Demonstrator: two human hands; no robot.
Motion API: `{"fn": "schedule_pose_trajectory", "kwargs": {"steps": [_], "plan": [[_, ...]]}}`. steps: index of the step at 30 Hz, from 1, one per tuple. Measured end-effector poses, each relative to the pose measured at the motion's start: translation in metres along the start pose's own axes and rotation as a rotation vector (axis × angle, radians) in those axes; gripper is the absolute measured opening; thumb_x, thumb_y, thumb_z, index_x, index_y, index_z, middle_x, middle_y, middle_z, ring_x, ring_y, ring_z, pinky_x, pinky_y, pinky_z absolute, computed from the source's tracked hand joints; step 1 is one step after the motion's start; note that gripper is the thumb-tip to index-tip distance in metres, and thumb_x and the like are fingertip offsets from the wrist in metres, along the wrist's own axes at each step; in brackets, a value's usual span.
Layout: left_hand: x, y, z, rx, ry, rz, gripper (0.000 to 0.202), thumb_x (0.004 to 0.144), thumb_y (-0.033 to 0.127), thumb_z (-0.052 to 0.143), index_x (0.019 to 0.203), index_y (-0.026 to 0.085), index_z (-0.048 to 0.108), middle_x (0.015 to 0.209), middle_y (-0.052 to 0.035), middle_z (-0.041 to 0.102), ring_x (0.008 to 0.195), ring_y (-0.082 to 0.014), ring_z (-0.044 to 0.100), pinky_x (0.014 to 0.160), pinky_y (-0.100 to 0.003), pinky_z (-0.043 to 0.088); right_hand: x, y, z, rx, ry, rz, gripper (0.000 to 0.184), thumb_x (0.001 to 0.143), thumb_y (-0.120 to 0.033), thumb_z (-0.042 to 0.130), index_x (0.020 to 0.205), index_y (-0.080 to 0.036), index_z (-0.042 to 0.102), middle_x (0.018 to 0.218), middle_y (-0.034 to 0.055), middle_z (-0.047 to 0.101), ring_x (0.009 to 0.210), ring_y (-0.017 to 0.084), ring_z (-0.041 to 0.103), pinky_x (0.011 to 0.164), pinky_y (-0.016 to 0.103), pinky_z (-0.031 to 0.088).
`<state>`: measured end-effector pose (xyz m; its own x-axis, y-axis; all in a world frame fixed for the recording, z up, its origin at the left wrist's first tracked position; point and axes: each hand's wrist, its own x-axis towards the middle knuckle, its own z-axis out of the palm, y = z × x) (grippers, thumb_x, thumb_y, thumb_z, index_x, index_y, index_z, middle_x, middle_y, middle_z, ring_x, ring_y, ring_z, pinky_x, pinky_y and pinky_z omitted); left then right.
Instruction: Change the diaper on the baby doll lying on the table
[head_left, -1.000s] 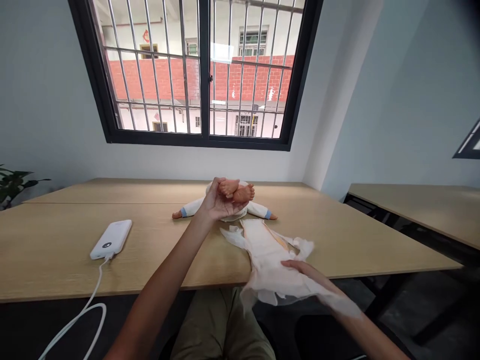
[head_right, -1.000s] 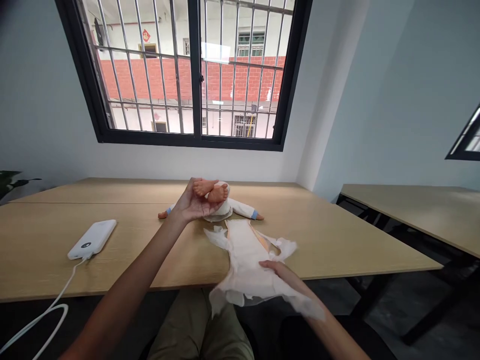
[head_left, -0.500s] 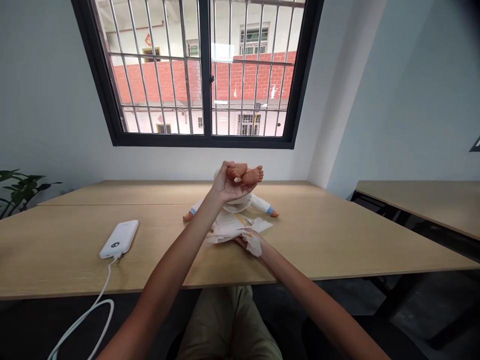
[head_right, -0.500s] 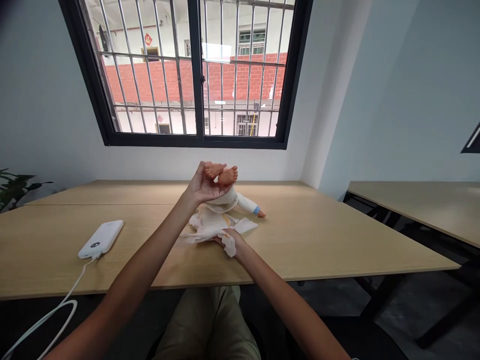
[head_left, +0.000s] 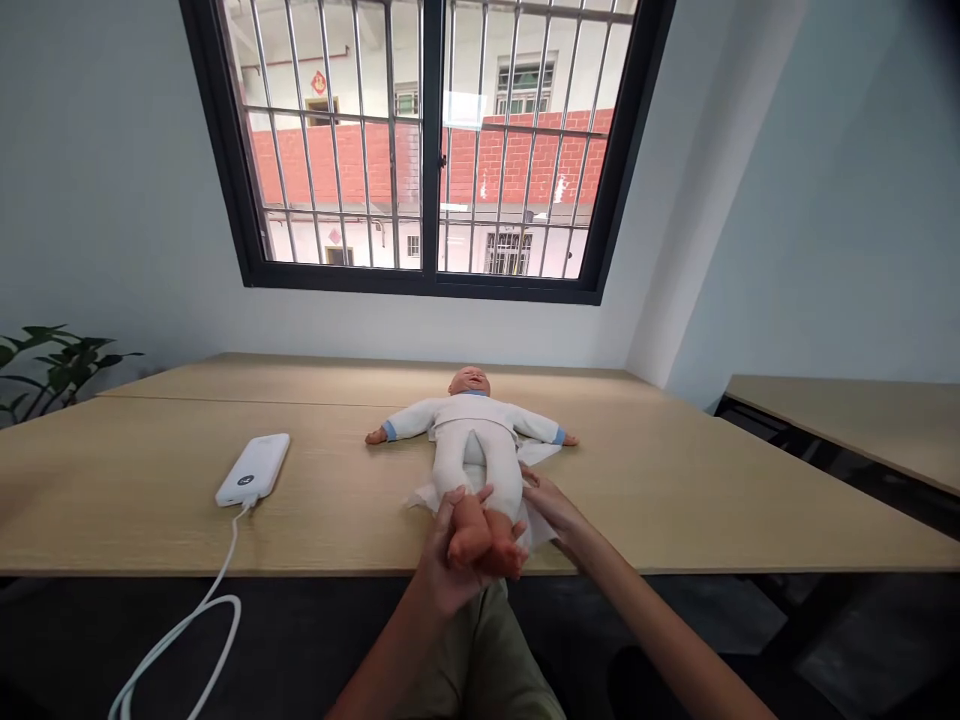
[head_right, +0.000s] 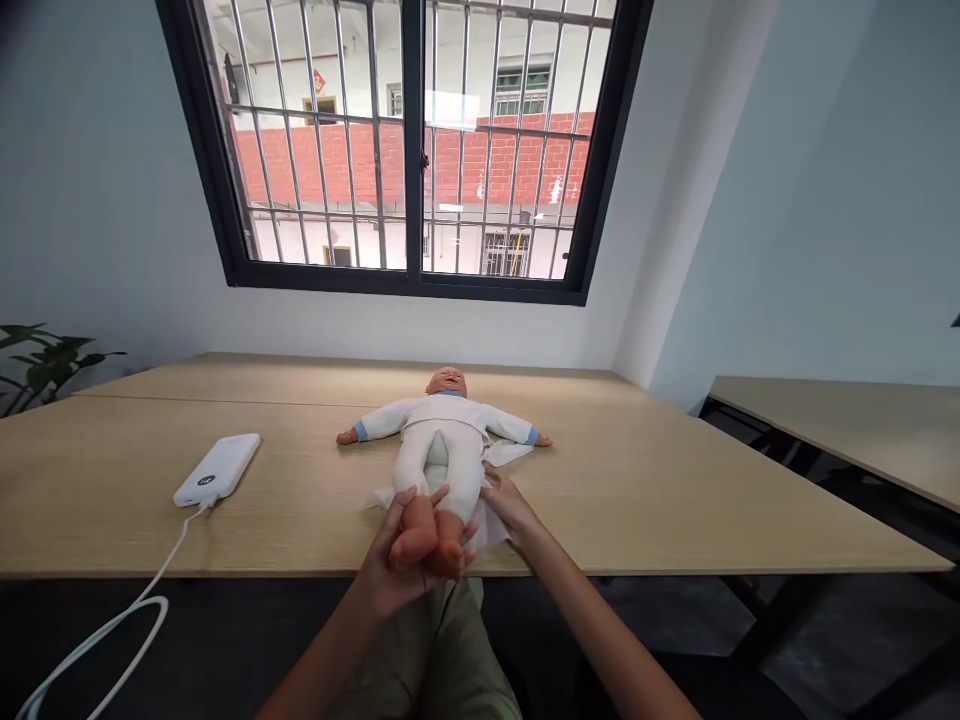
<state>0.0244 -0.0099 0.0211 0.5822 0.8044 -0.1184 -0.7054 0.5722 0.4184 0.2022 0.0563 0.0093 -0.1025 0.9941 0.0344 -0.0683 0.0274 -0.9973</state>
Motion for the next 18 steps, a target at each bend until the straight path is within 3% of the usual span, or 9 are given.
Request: {"fn": "schedule_pose_trajectory", "kwargs": {"steps": [3, 5, 6, 8, 10, 13, 16, 18], "plan": [[-0.008, -0.003, -0.005, 0.054, 0.064, 0.011, 0.052, 0.086, 0.056, 0.056, 0.121, 0.019, 0.051, 0.09, -0.0081, 0.07, 0.095, -0.0318, 0.068, 0.086, -0.049, 0.05, -0.012, 0.007, -0.009, -0.135, 0.184, -0.081, 0.062, 0.068, -0.038, 0.071, 0.124, -0.018, 0.054, 0.123, 0.0142, 0.062, 0.106, 0.028, 0.062, 0.09, 0.045, 0.051], [-0.015, -0.002, -0.007, 0.172, 0.037, 0.0, 0.049, 0.086, 0.059, 0.055, 0.105, 0.014, 0.058, 0.082, -0.0107, 0.07, 0.084, -0.0299, 0.07, 0.085, -0.046, 0.051, -0.022, 0.007, -0.008, -0.362, 0.317, -0.283, 0.053, 0.076, -0.042, 0.065, 0.123, -0.019, 0.056, 0.126, 0.014, 0.058, 0.113, 0.028, 0.057, 0.096, 0.048, 0.047], [-0.019, -0.001, -0.008, 0.236, 0.023, 0.0, 0.048, 0.086, 0.059, 0.055, 0.097, 0.012, 0.06, 0.078, -0.0122, 0.07, 0.082, -0.0294, 0.07, 0.086, -0.045, 0.051, -0.027, 0.005, -0.005, -0.489, 0.312, -0.406, 0.044, 0.082, -0.042, 0.06, 0.12, -0.021, 0.059, 0.128, 0.0126, 0.057, 0.118, 0.027, 0.053, 0.1, 0.048, 0.043], [-0.026, 0.002, -0.01, 0.341, 0.041, 0.023, 0.043, 0.083, 0.055, 0.061, 0.086, 0.012, 0.06, 0.077, -0.0132, 0.071, 0.084, -0.0279, 0.071, 0.089, -0.041, 0.052, -0.039, -0.004, 0.006, -0.719, 0.154, -0.603, 0.029, 0.092, -0.039, 0.05, 0.112, -0.027, 0.066, 0.132, 0.008, 0.056, 0.126, 0.024, 0.047, 0.109, 0.048, 0.034], [-0.03, 0.006, -0.015, 0.424, 0.119, 0.083, 0.038, 0.075, 0.046, 0.074, 0.089, 0.014, 0.06, 0.087, -0.0111, 0.071, 0.088, -0.0245, 0.07, 0.087, -0.036, 0.054, -0.05, -0.014, 0.018, -0.892, -0.059, -0.679, 0.026, 0.096, -0.036, 0.045, 0.106, -0.029, 0.068, 0.131, 0.0045, 0.058, 0.13, 0.023, 0.043, 0.114, 0.05, 0.024], [-0.033, 0.018, -0.024, 0.624, 0.29, 0.166, 0.058, 0.061, 0.04, 0.084, 0.105, 0.015, 0.057, 0.103, -0.0104, 0.069, 0.084, -0.0214, 0.069, 0.071, -0.032, 0.057, -0.057, -0.026, 0.03, -1.053, -0.241, -0.669, 0.027, 0.099, -0.033, 0.041, 0.105, -0.027, 0.067, 0.123, 0.004, 0.065, 0.13, 0.022, 0.045, 0.117, 0.052, 0.014], [-0.034, 0.039, -0.035, 0.946, 0.394, 0.256, 0.067, 0.057, 0.049, 0.081, 0.107, 0.013, 0.055, 0.091, -0.0094, 0.067, 0.07, -0.0214, 0.065, 0.053, -0.03, 0.052, -0.057, -0.032, 0.025, -1.113, -0.316, -0.634, 0.027, 0.099, -0.031, 0.039, 0.105, -0.024, 0.065, 0.116, 0.0044, 0.068, 0.125, 0.021, 0.05, 0.117, 0.051, 0.014], [-0.037, 0.055, -0.041, 1.162, 0.426, 0.348, 0.069, 0.06, 0.051, 0.077, 0.112, 0.013, 0.053, 0.083, -0.0057, 0.065, 0.07, -0.0209, 0.063, 0.055, -0.029, 0.049, -0.056, -0.036, 0.015, -1.132, -0.338, -0.612, 0.028, 0.1, -0.03, 0.038, 0.105, -0.023, 0.064, 0.115, 0.0047, 0.068, 0.123, 0.021, 0.051, 0.117, 0.049, 0.017]]}}
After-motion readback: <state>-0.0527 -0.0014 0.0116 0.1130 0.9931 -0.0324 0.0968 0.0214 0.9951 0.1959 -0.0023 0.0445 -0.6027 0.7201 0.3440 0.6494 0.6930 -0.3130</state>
